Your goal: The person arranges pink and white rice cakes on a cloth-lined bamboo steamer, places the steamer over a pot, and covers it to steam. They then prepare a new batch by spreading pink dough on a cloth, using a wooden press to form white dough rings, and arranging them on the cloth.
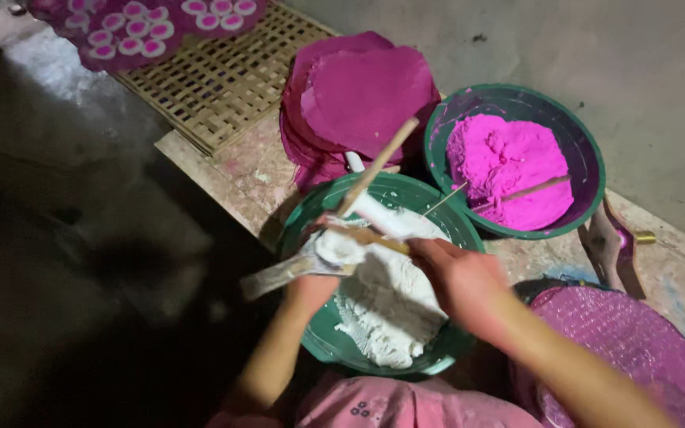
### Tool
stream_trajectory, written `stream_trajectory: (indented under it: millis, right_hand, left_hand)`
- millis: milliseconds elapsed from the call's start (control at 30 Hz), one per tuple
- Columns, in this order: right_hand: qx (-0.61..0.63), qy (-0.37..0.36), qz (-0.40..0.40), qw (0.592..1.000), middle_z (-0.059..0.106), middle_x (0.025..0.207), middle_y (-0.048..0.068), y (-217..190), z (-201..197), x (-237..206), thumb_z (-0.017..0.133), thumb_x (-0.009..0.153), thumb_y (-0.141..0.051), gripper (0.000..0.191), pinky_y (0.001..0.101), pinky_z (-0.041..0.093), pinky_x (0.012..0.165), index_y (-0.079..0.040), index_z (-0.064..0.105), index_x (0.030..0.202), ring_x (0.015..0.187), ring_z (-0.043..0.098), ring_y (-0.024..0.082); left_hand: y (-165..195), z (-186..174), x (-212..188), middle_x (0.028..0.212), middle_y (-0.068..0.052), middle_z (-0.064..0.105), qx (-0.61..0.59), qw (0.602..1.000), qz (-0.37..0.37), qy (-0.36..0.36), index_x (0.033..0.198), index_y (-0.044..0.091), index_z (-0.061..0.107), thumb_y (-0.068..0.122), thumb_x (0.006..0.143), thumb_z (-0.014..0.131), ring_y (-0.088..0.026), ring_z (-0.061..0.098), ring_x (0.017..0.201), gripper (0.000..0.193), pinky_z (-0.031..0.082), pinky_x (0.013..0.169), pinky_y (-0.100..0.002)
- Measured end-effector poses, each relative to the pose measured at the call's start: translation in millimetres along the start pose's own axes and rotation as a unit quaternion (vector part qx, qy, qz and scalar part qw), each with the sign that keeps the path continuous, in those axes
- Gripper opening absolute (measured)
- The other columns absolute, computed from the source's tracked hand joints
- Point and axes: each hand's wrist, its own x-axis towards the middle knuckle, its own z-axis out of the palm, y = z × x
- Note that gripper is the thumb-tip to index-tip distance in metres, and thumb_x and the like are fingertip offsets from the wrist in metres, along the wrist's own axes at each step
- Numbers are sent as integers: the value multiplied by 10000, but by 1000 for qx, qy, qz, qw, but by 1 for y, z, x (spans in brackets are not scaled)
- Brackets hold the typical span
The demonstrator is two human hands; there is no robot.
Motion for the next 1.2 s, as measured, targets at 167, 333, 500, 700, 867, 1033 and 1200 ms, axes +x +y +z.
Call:
stream_trajectory:
  millis: [167, 333, 500, 700, 867, 1033, 1200]
  right_hand:
    - [232, 111, -44, 965, 715, 1077, 249, -1, 75, 0, 625, 941, -53, 542, 408, 565, 752, -128, 534, 1470, 916, 713, 419]
    - [300, -4, 52, 952, 588, 729, 182, 24, 89, -24, 623, 957, -104, 512, 319, 523, 628, -178, 576, 1461, 593, 556, 199]
    - [328, 14, 144, 933, 494, 631, 127, 45, 80, -9, 582, 993, -125, 470, 312, 421, 547, -187, 577, 1459, 566, 419, 103]
    - [333, 40, 45, 941, 534, 696, 115, 35, 115, -8, 580, 989, -108, 478, 287, 474, 613, -149, 565, 1465, 611, 456, 116]
    - [314, -35, -2, 949, 757, 990, 177, 40, 134, -35, 596, 992, -70, 473, 318, 566, 779, -135, 570, 1459, 729, 682, 171]
    - [177, 63, -118, 975, 603, 1405, 268, 63, 116, -43, 626, 884, -61, 785, 441, 490, 1029, -64, 319, 1607, 1237, 634, 373]
    - [718, 157, -40, 677, 567, 1406, 294, 87, 52, -80, 679, 928, -394, 992, 429, 584, 860, -123, 57, 1651, 1035, 695, 341]
  left_hand:
    - [10, 21, 7, 1373, -185, 599, 42, 998, 24, 48, 1448, 85, 491, 274, 809, 812, -379, 558, 1244, 740, 464, 1022, -476]
    - [2, 15, 14, 1485, -242, 504, -48, 982, 150, 102, 1539, 38, 359, 186, 763, 801, -467, 504, 1317, 905, 426, 1099, -492]
    - [15, 15, 14, 1368, -195, 534, -29, 999, -39, 5, 1636, 70, 175, 277, 784, 829, -441, 533, 1243, 1094, 448, 1068, -501]
    - [6, 13, 23, 1443, -312, 465, 83, 994, 34, 55, 1582, 22, 195, 291, 725, 867, -502, 510, 1225, 1122, 441, 999, -539]
    - [-48, 11, 45, 1242, -162, 658, -99, 993, -51, 49, 1455, 24, 435, 253, 800, 816, -358, 625, 1162, 792, 489, 1000, -484]
    - [-33, 51, 8, 1176, 48, 689, -464, 850, -246, -31, 1199, 122, 671, 168, 810, 689, -146, 625, 1123, 392, 492, 971, -342]
    - [90, 108, -82, 1061, -97, 650, -734, 455, -165, -477, 1025, -47, 658, 104, 967, 685, -232, 623, 1059, 164, 479, 1004, -364]
